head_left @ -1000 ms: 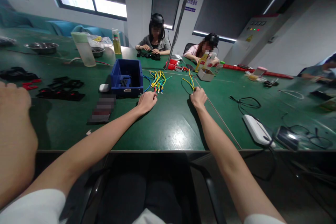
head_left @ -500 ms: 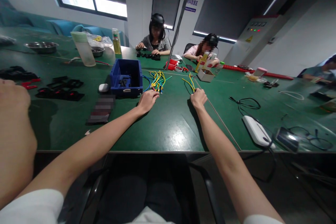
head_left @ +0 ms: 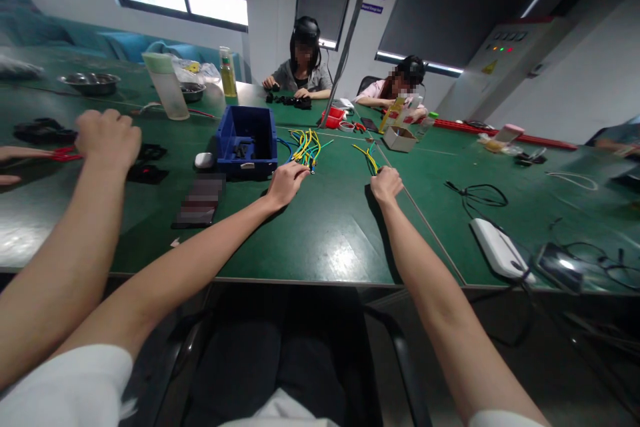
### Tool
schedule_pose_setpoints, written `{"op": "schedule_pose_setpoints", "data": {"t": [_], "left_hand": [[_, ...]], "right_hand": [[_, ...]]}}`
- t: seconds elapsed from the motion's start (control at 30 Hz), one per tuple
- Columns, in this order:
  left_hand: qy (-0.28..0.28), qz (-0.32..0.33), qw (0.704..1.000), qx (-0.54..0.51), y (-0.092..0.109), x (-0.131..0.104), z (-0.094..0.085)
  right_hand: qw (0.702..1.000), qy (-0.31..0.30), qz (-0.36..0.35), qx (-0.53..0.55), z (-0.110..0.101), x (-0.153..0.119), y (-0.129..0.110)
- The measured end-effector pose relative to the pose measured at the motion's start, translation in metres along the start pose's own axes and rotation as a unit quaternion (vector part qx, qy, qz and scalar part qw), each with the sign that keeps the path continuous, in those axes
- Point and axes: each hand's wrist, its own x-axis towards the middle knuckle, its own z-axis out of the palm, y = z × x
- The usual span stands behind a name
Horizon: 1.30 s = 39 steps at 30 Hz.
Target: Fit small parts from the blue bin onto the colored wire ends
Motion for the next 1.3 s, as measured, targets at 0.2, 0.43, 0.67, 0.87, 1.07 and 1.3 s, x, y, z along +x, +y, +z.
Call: {"op": "schedule_pose_setpoints", "data": {"t": [0.2,0.43,0.67,0.87,1.07,1.3], "left_hand": [[0.042,0.009,0.999,-0.002,0.001,0.000,0.001],[0.042,0.011,0.999,-0.006,0.001,-0.001,0.001],[0.050,0.001,0.999,-0.001,0.002,-0.001,0.000],[0.050,0.001,0.999,-0.003,-0.003,0.001,0.002],[0.035,0.004,0.999,-0.002,-0.002,0.001,0.003],[0.037,0.018,0.999,-0.003,-0.002,-0.001,0.006]], "right_hand": [[1.000,0.008,0.002,0.016,0.007,0.005,0.003],[0.999,0.023,0.020,0.025,0.010,0.008,0.006],[0.998,0.010,0.032,0.044,0.007,0.005,0.003],[0.998,0.017,0.027,0.048,0.010,0.006,0.004],[0.998,-0.001,0.036,0.057,0.005,0.005,0.001],[0.998,0.018,0.029,0.045,0.013,0.009,0.004]]}}
